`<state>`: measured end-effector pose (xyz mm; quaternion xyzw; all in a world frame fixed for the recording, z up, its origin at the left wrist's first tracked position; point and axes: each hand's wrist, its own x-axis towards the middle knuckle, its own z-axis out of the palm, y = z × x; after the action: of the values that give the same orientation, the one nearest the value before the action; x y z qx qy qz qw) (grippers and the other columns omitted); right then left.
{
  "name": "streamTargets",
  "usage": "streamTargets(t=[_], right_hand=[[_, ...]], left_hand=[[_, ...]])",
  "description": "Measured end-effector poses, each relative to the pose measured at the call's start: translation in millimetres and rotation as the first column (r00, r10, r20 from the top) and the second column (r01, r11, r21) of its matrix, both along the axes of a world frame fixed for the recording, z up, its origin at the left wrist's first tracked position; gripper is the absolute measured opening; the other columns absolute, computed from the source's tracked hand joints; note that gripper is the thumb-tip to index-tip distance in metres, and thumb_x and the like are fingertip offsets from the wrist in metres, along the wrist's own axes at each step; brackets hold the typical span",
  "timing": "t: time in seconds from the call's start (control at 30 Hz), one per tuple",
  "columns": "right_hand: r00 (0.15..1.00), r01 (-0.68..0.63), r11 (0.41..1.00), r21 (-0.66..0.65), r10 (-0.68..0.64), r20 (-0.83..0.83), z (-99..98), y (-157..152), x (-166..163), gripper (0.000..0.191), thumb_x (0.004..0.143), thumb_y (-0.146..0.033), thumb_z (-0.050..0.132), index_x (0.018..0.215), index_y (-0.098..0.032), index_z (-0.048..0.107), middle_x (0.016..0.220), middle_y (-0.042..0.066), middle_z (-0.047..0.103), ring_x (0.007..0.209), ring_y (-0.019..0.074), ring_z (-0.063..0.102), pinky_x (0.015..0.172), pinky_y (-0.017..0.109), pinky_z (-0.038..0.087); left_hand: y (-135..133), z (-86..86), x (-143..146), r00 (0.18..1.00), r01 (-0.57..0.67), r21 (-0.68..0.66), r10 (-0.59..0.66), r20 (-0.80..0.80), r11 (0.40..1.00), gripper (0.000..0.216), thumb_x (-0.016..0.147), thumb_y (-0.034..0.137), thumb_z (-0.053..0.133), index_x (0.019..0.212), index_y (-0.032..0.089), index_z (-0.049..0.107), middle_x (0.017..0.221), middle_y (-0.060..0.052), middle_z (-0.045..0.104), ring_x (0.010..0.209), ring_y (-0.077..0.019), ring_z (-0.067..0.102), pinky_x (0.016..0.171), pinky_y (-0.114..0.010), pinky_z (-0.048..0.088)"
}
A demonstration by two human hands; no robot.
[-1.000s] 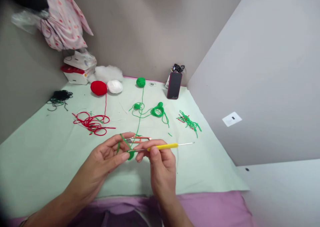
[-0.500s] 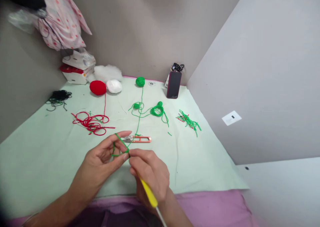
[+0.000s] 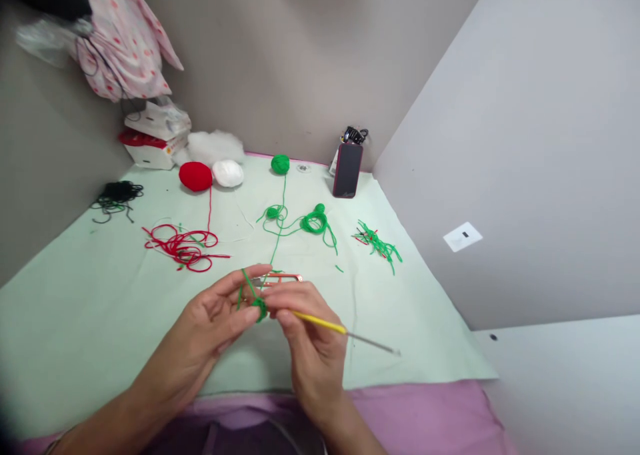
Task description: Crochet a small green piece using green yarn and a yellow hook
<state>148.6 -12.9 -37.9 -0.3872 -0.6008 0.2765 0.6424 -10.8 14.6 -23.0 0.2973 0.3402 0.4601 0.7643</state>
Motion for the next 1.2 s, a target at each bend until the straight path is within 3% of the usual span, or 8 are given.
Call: streamTargets(t=[0.1, 0.23, 0.37, 0.47, 0.63, 0.87, 1.03, 1.2], right_hand=[[0.982, 0.073, 0.995, 0.073, -0.085, 0.168, -6.2, -3, 0, 0.027, 0.107, -0.013, 0.061, 0.119, -0.028, 0.080, 0.107, 0.005, 0.083, 0.099, 0.0190, 0.077, 0.086, 0.033, 0.065], [0.862, 0.159, 0.953, 0.257, -0.260, 0.435, -12.1, -8, 2, 0.038, 0.102, -0.007, 0.066, 0.129, -0.030, 0.079, 0.118, 0.009, 0.080, 0.104, 0.0228, 0.078, 0.084, 0.036, 0.067], [0.964, 0.190, 0.974, 0.123, -0.209, 0.164, -5.7, -1, 5, 0.027, 0.106, -0.013, 0.062, 0.115, -0.028, 0.082, 0.098, 0.006, 0.080, 0.084, 0.0194, 0.075, 0.073, 0.034, 0.064], [0.989, 0.089, 0.996, -0.029, -0.092, -0.116, 0.0, 6, 4, 0.021, 0.108, -0.023, 0.062, 0.104, -0.027, 0.082, 0.086, 0.003, 0.076, 0.068, 0.0152, 0.068, 0.065, 0.031, 0.059], [0.993, -0.034, 0.998, -0.053, 0.028, -0.117, -2.0, 9, 1, 0.016, 0.105, -0.027, 0.069, 0.103, -0.027, 0.085, 0.092, 0.005, 0.081, 0.087, 0.0190, 0.074, 0.073, 0.030, 0.061], [0.959, -0.093, 0.986, -0.141, 0.050, -0.279, -3.5, 9, 6, 0.022, 0.107, -0.036, 0.066, 0.098, -0.021, 0.079, 0.086, 0.005, 0.082, 0.064, 0.0150, 0.071, 0.062, 0.029, 0.062], [0.988, -0.039, 0.993, -0.112, 0.021, -0.153, 1.0, 3, 8, 0.023, 0.111, -0.030, 0.058, 0.103, -0.021, 0.077, 0.092, 0.007, 0.083, 0.069, 0.0173, 0.076, 0.068, 0.033, 0.066], [0.983, 0.026, 0.995, 0.098, -0.043, 0.176, 2.2, -4, 9, 0.023, 0.111, -0.019, 0.054, 0.116, -0.024, 0.075, 0.100, 0.008, 0.084, 0.085, 0.0204, 0.079, 0.075, 0.036, 0.067]], left_hand=[[-2, -3.5, 4, 1.000, -0.016, 0.025, 0.016, -0.017, 1.000, 0.040, 0.079, 0.030, 0.098, 0.117, 0.032, 0.087, 0.089, 0.001, 0.074, 0.086, -0.0122, 0.064, 0.076, -0.019, 0.048], [0, -2.6, 4, 0.999, 0.026, -0.059, -0.025, 0.025, 0.998, 0.040, 0.079, 0.033, 0.098, 0.116, 0.026, 0.087, 0.079, 0.004, 0.070, 0.057, -0.0040, 0.040, 0.054, -0.015, 0.036], [6, 0.6, 0, 0.985, 0.108, -0.165, -0.083, 0.153, 0.980, 0.033, 0.084, 0.030, 0.093, 0.115, 0.020, 0.088, 0.052, 0.014, 0.041, 0.051, -0.0043, 0.019, 0.085, -0.023, 0.053], [8, 1.2, -1, 0.996, 0.056, -0.102, -0.049, 0.071, 0.993, 0.032, 0.082, 0.029, 0.094, 0.113, 0.022, 0.088, 0.061, 0.010, 0.055, 0.054, -0.0052, 0.028, 0.090, -0.026, 0.052], [3, 0.0, 4, 0.999, 0.051, 0.018, -0.051, -0.018, 0.999, 0.034, 0.082, 0.029, 0.093, 0.115, 0.027, 0.086, 0.093, -0.001, 0.075, 0.096, -0.0168, 0.066, 0.094, -0.028, 0.050], [2, -1.2, -1, 0.989, 0.048, 0.063, -0.039, -0.145, 0.997, 0.030, 0.086, 0.031, 0.088, 0.116, 0.029, 0.086, 0.090, 0.000, 0.068, 0.081, -0.0143, 0.056, 0.070, -0.025, 0.043], [0, -0.9, -4, 0.984, 0.036, 0.111, -0.016, -0.180, 0.993, 0.024, 0.088, 0.032, 0.085, 0.112, 0.030, 0.087, 0.096, -0.001, 0.069, 0.091, -0.0180, 0.062, 0.082, -0.028, 0.048], [0, -0.3, -4, 0.941, -0.005, 0.209, 0.075, -0.329, 0.978, 0.015, 0.087, 0.026, 0.084, 0.102, 0.027, 0.087, 0.096, -0.002, 0.071, 0.089, -0.0197, 0.064, 0.082, -0.030, 0.050]])
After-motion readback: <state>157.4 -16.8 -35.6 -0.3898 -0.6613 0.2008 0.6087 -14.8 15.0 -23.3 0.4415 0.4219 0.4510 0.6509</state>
